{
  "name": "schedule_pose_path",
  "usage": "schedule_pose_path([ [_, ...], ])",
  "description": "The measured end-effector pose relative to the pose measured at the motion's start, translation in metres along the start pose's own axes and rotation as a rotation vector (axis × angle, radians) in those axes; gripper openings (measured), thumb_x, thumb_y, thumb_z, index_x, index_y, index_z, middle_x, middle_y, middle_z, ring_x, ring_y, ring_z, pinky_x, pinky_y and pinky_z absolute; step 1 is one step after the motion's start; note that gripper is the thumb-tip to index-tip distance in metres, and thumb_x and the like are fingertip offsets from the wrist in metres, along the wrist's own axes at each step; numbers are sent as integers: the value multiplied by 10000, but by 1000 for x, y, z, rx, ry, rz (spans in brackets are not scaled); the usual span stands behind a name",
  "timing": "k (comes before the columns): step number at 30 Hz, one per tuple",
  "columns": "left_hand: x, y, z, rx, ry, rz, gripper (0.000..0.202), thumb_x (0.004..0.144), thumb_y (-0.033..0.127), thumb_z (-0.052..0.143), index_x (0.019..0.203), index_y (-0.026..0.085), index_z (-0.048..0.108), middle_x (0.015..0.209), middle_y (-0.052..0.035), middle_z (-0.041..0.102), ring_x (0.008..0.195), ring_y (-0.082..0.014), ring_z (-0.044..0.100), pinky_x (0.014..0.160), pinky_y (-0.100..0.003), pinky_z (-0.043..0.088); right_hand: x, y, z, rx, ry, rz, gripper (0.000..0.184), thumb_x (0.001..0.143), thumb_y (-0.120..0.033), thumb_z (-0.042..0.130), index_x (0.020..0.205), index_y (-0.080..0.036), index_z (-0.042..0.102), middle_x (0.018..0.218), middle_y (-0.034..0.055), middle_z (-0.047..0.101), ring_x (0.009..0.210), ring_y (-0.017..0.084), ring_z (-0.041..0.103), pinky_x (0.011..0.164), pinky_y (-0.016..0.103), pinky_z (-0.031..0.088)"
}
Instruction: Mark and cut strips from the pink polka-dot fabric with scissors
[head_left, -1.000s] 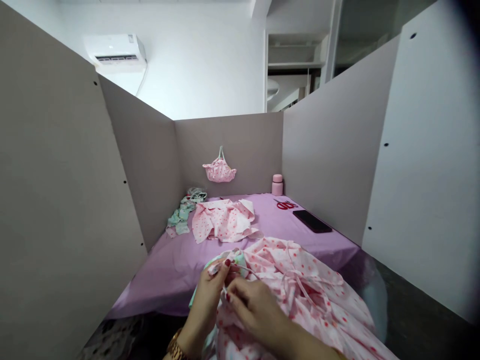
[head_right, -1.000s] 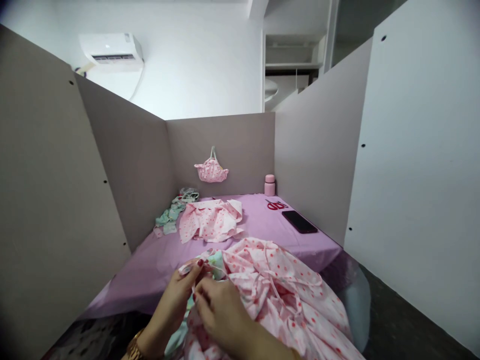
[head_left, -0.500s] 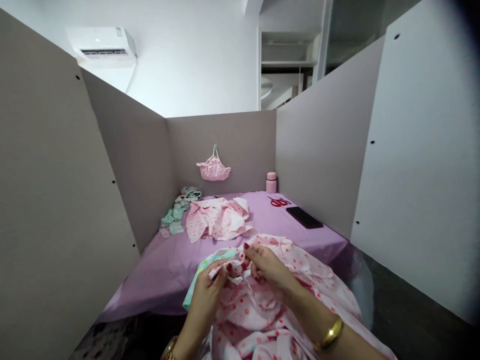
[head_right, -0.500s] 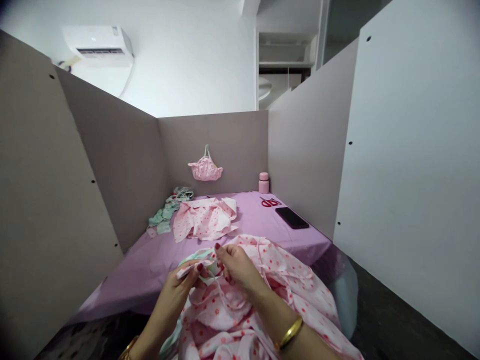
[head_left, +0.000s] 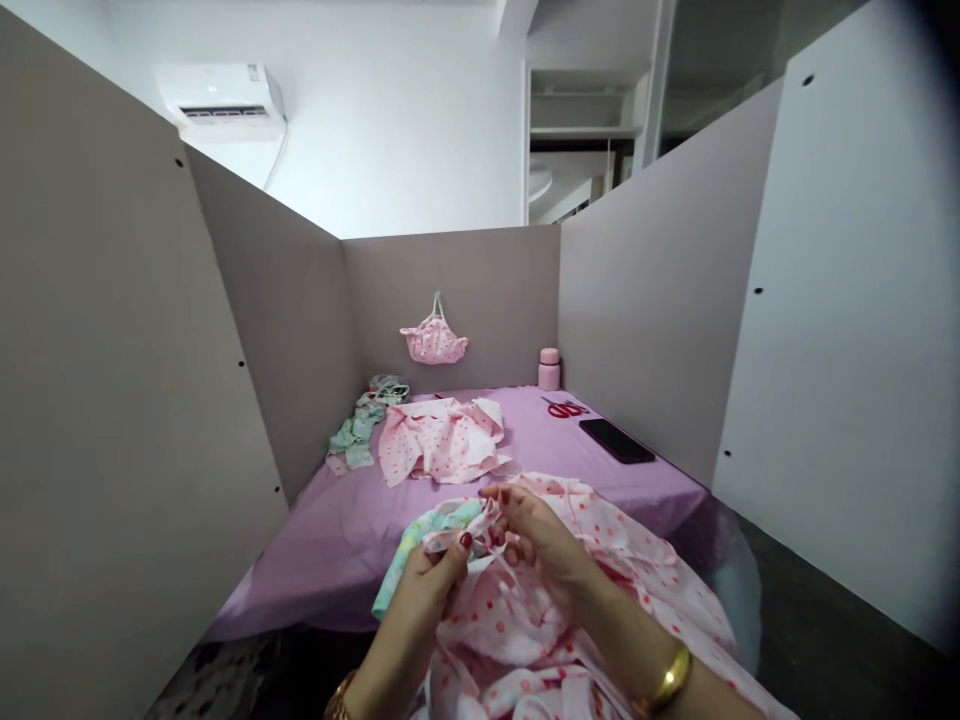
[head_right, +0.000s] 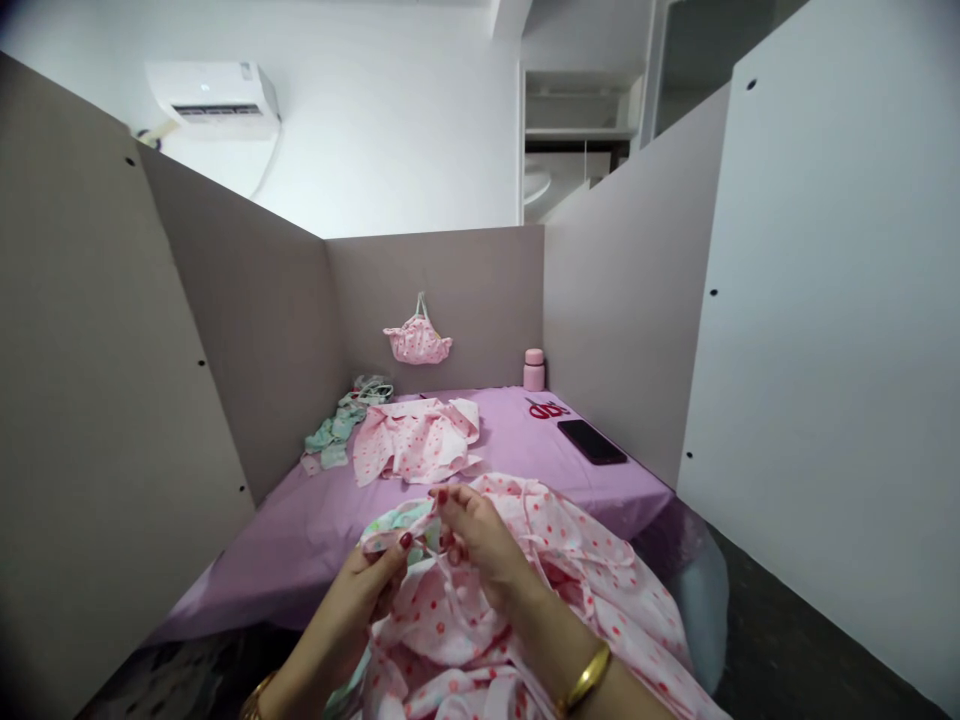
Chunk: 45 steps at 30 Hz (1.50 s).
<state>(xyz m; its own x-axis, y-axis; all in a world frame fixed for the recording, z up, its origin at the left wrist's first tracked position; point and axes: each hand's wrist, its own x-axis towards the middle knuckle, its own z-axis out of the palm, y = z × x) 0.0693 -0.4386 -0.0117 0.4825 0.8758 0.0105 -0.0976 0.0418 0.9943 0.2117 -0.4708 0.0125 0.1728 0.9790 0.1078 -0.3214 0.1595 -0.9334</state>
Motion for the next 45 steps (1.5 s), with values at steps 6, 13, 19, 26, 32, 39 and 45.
schedule_pose_path([
  [6,-1,2,1,-72,-46,-64,514,602,605,632,515,213,312,413,113,216,367,-28,109,375,-213,72,2,8,1,-109,23,-131,394,665,-501,676,566,-172,483,479,-44,465,435,74,332,455,229,236],
  [13,-3,1,0,-82,73,-87,507,750,610,427,477,189,356,391,78,284,359,-33,158,390,-210,105,6,16,-1,-84,37,-113,398,665,-494,676,578,-182,444,475,-63,418,425,63,272,440,229,178],
  [19,2,1,-9,-100,189,62,421,699,557,570,580,167,466,459,69,401,386,-36,263,386,-179,165,4,10,-3,-141,53,-95,429,656,-543,656,584,-192,418,443,-68,421,389,60,302,419,221,197],
  [26,8,0,-18,-85,237,106,457,650,432,681,994,151,576,561,61,529,401,-62,404,393,-180,293,6,15,-4,-120,22,-97,411,669,-526,654,600,-194,422,471,-64,436,403,64,308,420,226,187],
  [32,11,-4,-21,49,291,205,282,627,381,719,784,147,703,770,-43,674,724,-158,582,646,-231,437,5,18,-4,-120,-1,-83,410,688,-518,650,614,-188,419,481,-71,412,426,61,283,439,225,172],
  [39,8,-2,-27,-486,179,-51,377,564,144,779,918,178,655,770,-14,670,626,-100,599,596,-195,472,4,20,-8,-93,18,-91,379,712,-465,649,606,-184,419,476,-69,427,421,59,301,439,225,174],
  [45,1,3,-31,-1114,-88,-332,221,849,86,485,1016,184,591,475,99,364,315,3,341,319,-96,200,4,28,-6,46,27,-34,389,657,-442,700,599,-186,413,462,-82,402,422,57,289,450,219,190],
])
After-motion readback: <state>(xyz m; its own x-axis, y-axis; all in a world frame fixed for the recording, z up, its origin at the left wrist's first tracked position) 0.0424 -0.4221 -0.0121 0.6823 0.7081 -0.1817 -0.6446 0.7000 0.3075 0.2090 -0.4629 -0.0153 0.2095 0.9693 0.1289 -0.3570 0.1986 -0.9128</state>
